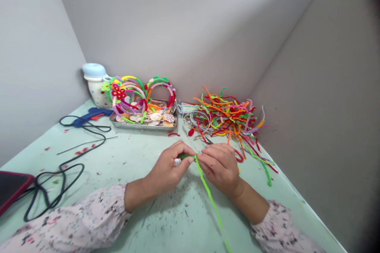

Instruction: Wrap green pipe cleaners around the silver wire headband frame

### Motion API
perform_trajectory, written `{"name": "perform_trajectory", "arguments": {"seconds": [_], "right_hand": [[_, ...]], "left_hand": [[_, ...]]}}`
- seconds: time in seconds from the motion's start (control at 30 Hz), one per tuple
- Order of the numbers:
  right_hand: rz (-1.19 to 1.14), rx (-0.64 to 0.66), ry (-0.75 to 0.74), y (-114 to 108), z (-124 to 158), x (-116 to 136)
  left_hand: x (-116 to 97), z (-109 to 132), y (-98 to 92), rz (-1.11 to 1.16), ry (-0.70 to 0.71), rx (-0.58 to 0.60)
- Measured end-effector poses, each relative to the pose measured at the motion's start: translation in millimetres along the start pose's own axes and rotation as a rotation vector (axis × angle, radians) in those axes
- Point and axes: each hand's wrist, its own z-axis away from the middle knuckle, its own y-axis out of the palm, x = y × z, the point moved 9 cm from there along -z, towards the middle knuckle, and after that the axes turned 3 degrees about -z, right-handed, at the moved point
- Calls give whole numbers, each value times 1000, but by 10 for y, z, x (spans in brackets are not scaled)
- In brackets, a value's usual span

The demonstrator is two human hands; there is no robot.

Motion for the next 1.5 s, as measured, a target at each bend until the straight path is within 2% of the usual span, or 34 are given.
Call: {"name": "perform_trajectory", "arguments": {"seconds": [0.37,0.63,1.13,1.5], "right_hand": [[-82,-11,38,13,28,-36],[-144,1,73,26,17,-57],[-322,2,238,88,16,-130],[-433,38,357,195,60,-204]], "left_hand": [[53,-20,32,37,-20,80],[2,-25,11,-12,14,45],[-28,-5,-15,-113,50,7],[-31,26,-1,-225,141,-7]]}}
